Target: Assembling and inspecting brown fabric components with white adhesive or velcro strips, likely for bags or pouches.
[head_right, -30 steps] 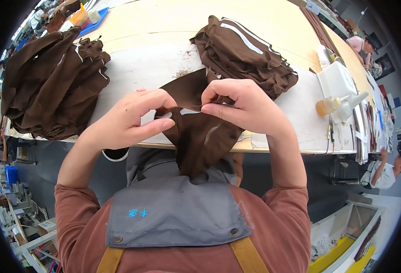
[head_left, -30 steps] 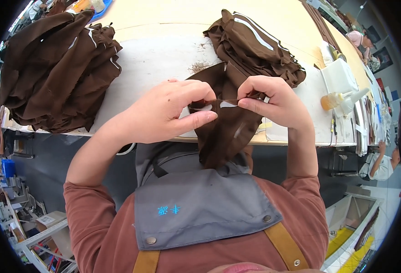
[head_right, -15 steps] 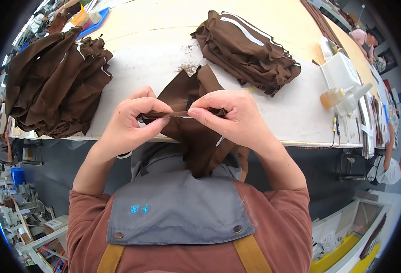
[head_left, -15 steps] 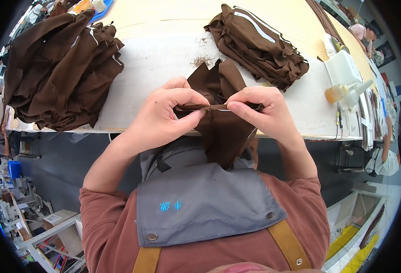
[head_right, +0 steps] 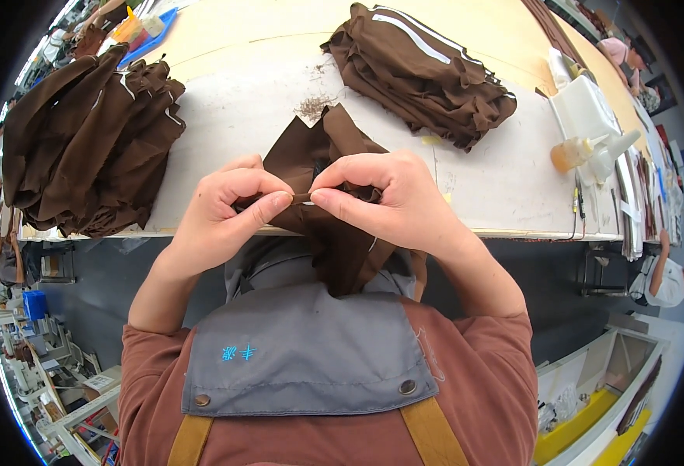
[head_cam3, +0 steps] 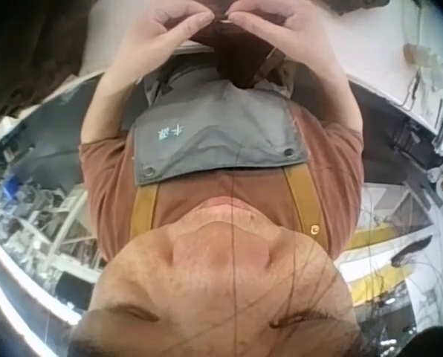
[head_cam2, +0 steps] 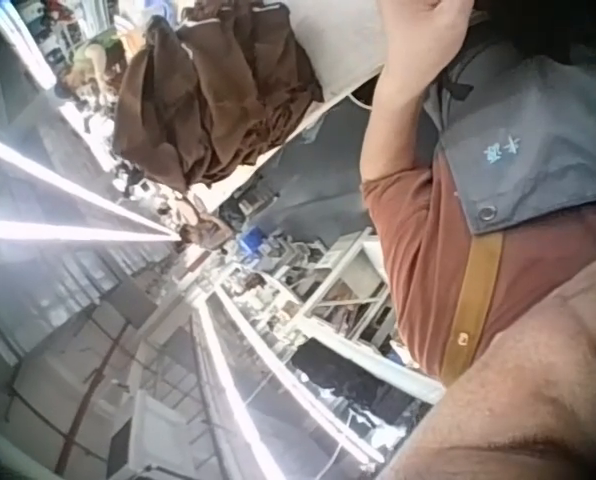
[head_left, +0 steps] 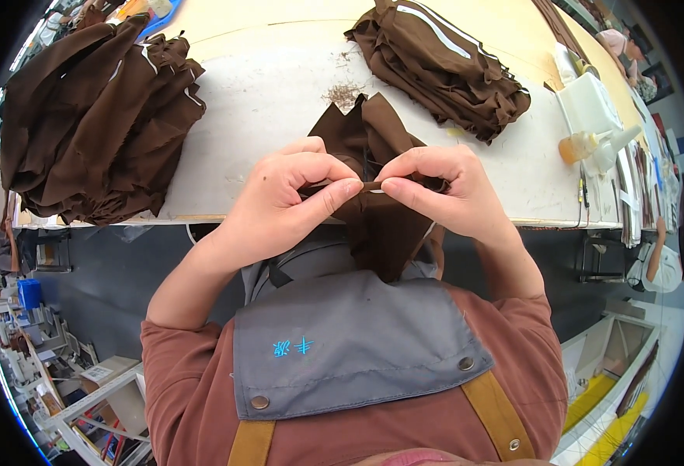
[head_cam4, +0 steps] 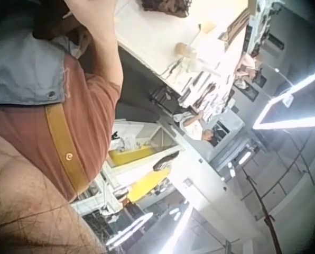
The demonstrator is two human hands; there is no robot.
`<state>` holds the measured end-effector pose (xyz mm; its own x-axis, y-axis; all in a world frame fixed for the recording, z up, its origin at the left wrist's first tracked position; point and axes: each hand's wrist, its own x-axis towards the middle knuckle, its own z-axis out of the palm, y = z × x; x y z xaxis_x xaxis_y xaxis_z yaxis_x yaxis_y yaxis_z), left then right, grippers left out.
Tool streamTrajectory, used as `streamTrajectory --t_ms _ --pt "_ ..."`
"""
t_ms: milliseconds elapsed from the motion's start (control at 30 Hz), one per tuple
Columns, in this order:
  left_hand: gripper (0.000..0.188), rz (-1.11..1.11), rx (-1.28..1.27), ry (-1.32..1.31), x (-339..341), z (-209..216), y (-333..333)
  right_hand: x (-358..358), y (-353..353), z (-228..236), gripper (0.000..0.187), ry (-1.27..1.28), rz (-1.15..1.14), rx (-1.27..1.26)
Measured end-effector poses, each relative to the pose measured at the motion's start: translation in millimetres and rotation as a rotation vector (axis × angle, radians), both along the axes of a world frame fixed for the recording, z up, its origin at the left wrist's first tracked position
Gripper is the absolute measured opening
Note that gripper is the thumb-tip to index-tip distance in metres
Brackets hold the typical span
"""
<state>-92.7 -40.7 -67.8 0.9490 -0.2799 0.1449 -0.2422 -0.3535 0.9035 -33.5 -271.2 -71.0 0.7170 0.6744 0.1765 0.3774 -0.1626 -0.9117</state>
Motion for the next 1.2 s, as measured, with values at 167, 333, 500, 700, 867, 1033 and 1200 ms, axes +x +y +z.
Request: streamTrajectory --t_ms 167,333,500,700,867,1033,1200 --pt "0.005 0.026 0.013 0.009 1 2 0 5 -2 4 0.011 0.079 0.046 -0.016" --pt "0.003 0.050 -0.025 0.065 3 0 2 9 -2 7 0.017 0.288 0.064 -0.044" --pt "0.003 0.011 -0.045 0.091 4 0 1 8 3 5 0.024 0.488 0.009 -0.048" --pt "0.002 -0.014 -0.026 0.043 4 -2 0 18 -2 2 0.016 -0.045 0.181 -0.023" --pt "0.004 0.020 0.026 -0.084 5 0 0 17 -2 13 0.010 -0.074 0.200 -0.106" --pt "0.008 -0.031 -0.101 0.202 7 -2 6 10 2 2 0.010 -0.121 0.192 -0.033" --pt "0.013 -0.004 -0.206 0.303 8 -11 4 8 2 1 0.009 -0.021 0.162 -0.100"
